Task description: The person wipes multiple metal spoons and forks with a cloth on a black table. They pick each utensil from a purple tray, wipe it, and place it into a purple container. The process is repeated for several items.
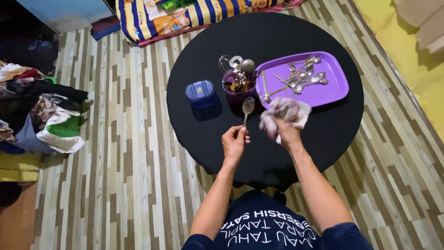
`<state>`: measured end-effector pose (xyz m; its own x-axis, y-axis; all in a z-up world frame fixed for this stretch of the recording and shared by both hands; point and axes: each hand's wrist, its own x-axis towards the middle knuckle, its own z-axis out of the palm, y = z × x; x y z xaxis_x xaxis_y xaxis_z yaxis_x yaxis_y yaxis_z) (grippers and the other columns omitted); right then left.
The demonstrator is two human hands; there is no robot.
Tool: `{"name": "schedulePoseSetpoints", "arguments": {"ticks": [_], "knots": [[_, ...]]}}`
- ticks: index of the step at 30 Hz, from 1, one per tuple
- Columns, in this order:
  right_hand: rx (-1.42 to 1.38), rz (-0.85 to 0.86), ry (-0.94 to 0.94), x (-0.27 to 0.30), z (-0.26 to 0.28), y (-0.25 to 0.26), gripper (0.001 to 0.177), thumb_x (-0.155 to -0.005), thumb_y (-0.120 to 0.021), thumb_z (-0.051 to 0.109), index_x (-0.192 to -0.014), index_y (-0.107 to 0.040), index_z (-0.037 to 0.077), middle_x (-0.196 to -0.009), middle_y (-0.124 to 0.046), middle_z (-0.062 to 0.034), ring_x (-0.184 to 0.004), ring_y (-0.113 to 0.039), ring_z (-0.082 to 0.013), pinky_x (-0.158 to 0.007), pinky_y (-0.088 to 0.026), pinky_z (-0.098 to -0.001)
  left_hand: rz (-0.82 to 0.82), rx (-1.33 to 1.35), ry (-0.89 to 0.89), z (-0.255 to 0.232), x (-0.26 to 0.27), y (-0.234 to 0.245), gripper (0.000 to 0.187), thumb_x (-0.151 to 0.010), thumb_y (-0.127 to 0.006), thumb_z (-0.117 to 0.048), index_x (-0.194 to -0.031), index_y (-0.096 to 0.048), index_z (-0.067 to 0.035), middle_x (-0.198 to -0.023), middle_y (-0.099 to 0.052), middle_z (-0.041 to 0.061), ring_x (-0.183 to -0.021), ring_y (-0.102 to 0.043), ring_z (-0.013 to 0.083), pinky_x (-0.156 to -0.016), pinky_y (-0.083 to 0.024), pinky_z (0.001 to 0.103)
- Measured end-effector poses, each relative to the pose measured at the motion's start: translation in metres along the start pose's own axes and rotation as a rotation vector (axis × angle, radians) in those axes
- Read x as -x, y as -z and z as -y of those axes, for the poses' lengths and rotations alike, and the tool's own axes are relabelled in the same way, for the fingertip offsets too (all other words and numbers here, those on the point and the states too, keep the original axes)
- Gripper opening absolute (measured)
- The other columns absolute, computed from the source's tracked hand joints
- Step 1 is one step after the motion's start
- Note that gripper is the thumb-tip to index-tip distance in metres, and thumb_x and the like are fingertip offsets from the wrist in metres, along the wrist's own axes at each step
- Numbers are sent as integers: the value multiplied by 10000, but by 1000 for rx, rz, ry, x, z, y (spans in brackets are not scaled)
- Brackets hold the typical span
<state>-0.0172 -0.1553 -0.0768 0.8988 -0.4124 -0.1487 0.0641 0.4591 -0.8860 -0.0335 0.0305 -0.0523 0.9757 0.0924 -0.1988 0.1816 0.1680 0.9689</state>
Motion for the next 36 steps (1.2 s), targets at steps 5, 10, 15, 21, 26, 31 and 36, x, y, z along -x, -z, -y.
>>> {"name": "schedulePoseSetpoints", "arguments": {"ticks": [5, 10, 15, 21, 26, 31, 36], "knots": [[530, 287, -70, 66, 48, -59, 469, -803, -855, 239, -1179, -694, 11, -1083, -730, -173, -1008, -675, -256, -921, -543, -462, 25, -193, -101, 13, -2, -14, 123, -891, -728, -73, -981, -811, -59, -760, -744, 138, -678, -648, 131, -570, -567, 308], [279, 149, 86, 56, 37, -72, 277, -858, -780, 43, -1114, -673, 41, -896, -683, -32, -813, -652, -118, -733, -560, -295, 87, -293, -89, 15, 3, -18, 160, -897, -706, -83, -1010, -818, -99, -877, -774, 160, -822, -703, 161, -706, -571, 348], [259, 10, 128, 47, 66, -75, 233, -856, -817, 107, -1026, -663, 67, -858, -709, -56, -752, -686, -133, -657, -562, -280, 166, -288, -37, 21, 9, -17, 141, -885, -764, -118, -1006, -832, -143, -818, -782, 100, -751, -726, 140, -659, -589, 278], [305, 65, 73, 61, 30, -67, 214, -807, -819, 6, -969, -681, 23, -811, -685, -65, -736, -656, -140, -635, -548, -292, 108, -310, -59, 20, 0, -9, 144, -859, -755, -104, -976, -831, -140, -807, -775, 100, -747, -715, 128, -645, -570, 299], [247, 16, 91, 26, 36, -70, 137, -844, -797, 30, -933, -693, 43, -782, -711, -56, -679, -702, -133, -585, -563, -243, 107, -202, -70, 26, -4, -17, 152, -849, -758, -59, -978, -823, -104, -776, -762, 102, -715, -680, 117, -638, -567, 263], [402, 23, 55, 35, 28, -61, 154, -815, -841, 62, -900, -712, 59, -729, -694, -65, -651, -669, -128, -536, -522, -288, 129, -147, -116, 12, -26, -12, 215, -831, -732, 4, -1044, -752, -23, -768, -746, 84, -708, -653, 114, -677, -559, 264], [750, -12, -16, 22, 8, -44, 286, -714, -910, 214, -949, -790, 104, -830, -741, -116, -814, -710, -226, -728, -545, -404, 106, -419, -398, -34, -25, -10, 213, -994, -653, -214, -1133, -776, -110, -1051, -738, 185, -1020, -714, 380, -876, -581, 452]]}}
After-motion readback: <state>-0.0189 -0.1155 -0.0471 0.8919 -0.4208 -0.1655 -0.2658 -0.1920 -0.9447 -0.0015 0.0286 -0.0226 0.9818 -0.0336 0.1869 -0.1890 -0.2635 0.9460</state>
